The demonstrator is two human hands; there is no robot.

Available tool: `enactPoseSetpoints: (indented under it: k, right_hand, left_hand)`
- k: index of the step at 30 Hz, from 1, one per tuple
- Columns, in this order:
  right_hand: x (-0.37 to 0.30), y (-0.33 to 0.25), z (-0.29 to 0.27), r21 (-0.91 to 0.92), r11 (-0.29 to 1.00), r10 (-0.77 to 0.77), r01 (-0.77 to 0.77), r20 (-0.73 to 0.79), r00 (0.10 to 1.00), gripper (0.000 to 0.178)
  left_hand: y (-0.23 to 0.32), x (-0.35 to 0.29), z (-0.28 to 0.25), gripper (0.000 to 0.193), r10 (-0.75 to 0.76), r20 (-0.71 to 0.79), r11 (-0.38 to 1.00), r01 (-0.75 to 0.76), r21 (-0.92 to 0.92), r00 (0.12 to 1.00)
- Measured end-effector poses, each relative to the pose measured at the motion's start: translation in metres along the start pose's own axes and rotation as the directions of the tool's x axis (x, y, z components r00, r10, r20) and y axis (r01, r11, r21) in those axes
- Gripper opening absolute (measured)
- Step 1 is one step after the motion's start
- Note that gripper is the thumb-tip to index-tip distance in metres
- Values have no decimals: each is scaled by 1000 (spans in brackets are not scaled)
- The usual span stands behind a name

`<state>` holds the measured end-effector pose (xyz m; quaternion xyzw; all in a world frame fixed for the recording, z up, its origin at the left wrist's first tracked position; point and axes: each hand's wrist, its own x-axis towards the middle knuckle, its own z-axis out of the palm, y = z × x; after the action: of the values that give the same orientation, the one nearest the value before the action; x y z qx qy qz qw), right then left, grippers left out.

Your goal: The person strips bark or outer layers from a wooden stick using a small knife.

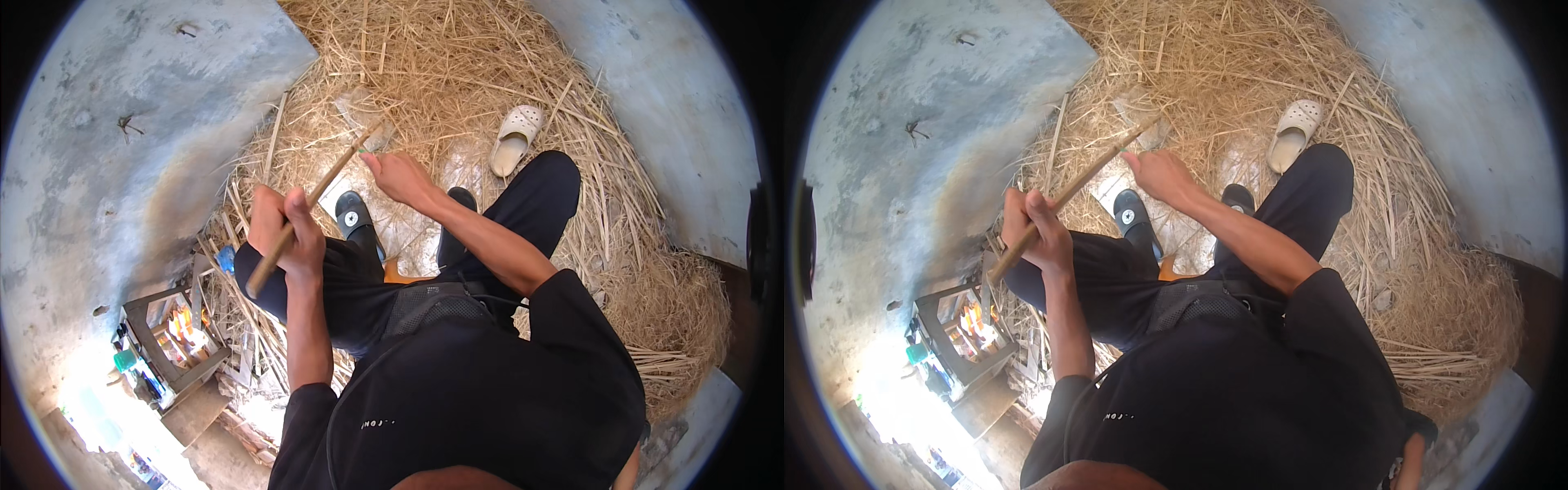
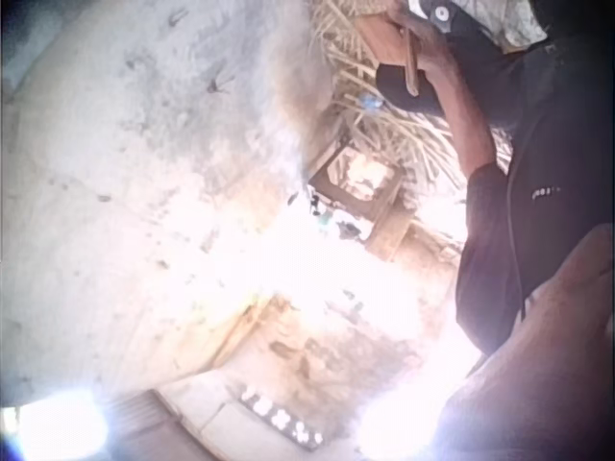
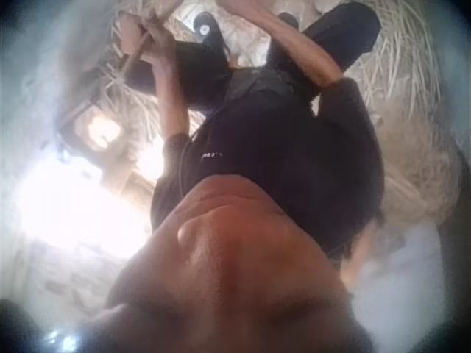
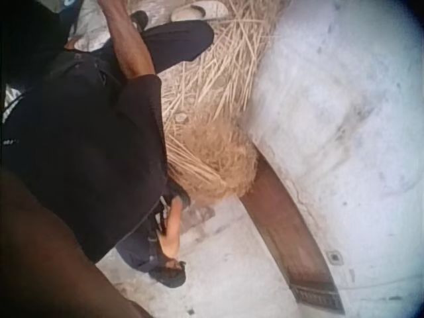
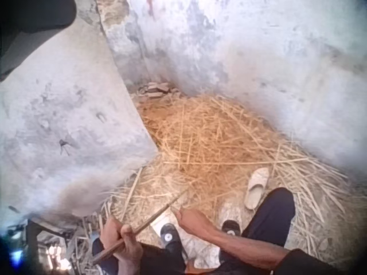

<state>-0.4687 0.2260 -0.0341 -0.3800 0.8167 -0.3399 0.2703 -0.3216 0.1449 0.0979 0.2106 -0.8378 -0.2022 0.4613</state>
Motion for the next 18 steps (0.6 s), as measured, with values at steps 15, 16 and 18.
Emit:
enactPoseSetpoints:
  k: [15,16,18]
  right_hand:
    - [4,28,4,-4,999,51,-52,-43,998,61]
    - [-3,5,-1,33,999,8,-6,-48,999,57]
    - [-23,-30,-7,105,992,-61,67,-65,996,49]
  left_hand:
    - [-4,5,4,45,61,-29,996,-62,-61,998]
    - [-6,5,5,45,58,-55,996,-61,-61,997]
    - [-2,8,8,45,20,-78,997,-25,-66,997]
